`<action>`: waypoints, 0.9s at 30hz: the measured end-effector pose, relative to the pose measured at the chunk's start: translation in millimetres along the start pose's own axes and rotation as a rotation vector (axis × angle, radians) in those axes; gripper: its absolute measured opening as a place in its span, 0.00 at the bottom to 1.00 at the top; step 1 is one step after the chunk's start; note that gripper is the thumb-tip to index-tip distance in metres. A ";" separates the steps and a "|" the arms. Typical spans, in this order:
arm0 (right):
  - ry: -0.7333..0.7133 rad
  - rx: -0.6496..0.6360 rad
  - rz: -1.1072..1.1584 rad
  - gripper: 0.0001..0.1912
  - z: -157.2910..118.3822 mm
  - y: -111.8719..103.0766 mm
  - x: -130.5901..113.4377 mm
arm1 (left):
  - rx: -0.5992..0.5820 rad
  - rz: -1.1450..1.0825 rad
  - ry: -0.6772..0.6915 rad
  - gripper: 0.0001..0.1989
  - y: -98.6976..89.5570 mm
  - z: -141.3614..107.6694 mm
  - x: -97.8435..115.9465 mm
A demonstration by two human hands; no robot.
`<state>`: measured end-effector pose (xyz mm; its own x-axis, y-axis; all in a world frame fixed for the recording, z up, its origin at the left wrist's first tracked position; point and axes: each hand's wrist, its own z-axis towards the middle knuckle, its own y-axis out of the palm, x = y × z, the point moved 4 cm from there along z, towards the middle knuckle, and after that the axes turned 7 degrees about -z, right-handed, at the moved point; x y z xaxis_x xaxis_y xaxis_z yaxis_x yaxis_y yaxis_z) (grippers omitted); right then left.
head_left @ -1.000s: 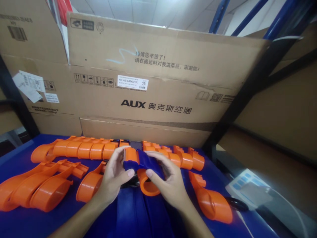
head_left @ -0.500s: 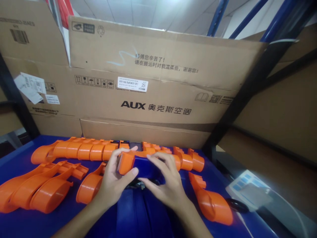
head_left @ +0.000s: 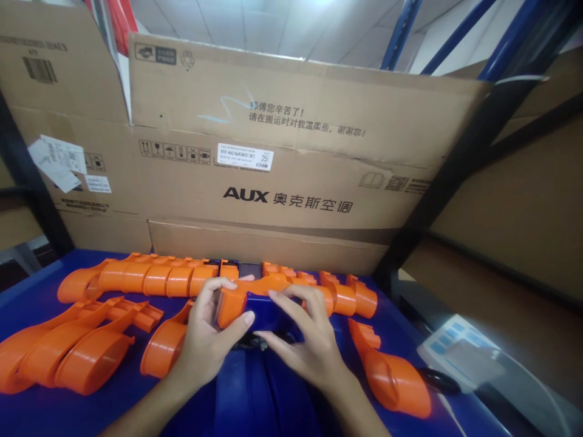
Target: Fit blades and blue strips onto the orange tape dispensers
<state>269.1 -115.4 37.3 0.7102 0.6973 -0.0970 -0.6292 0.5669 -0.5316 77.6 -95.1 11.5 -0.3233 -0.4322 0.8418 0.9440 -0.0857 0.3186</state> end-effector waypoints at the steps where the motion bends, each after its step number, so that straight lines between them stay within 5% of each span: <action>1: -0.004 0.000 0.000 0.39 -0.1 0.0 -0.1 | 0.006 0.001 0.002 0.21 -0.3 -0.1 0.2; 18: -0.021 -0.011 -0.029 0.38 -0.7 0.7 0.7 | 0.012 0.010 0.019 0.20 4.0 -4.3 9.3; 21: 0.032 -0.004 0.010 0.37 1.0 -2.3 1.9 | -0.075 -0.038 -0.027 0.27 6.5 -6.4 9.2; 24: 0.201 0.051 0.161 0.33 1.1 -4.5 7.8 | -0.249 -0.010 -0.015 0.44 10.4 -10.3 7.7; 27: 0.425 0.114 0.451 0.25 -7.3 3.4 19.0 | -0.434 0.284 0.257 0.52 15.1 -14.3 8.7</action>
<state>282.8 -103.4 27.5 0.4161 0.6567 -0.6290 -0.9091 0.3175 -0.2698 90.0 -113.0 17.4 -0.0787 -0.6917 0.7179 0.9494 -0.2716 -0.1576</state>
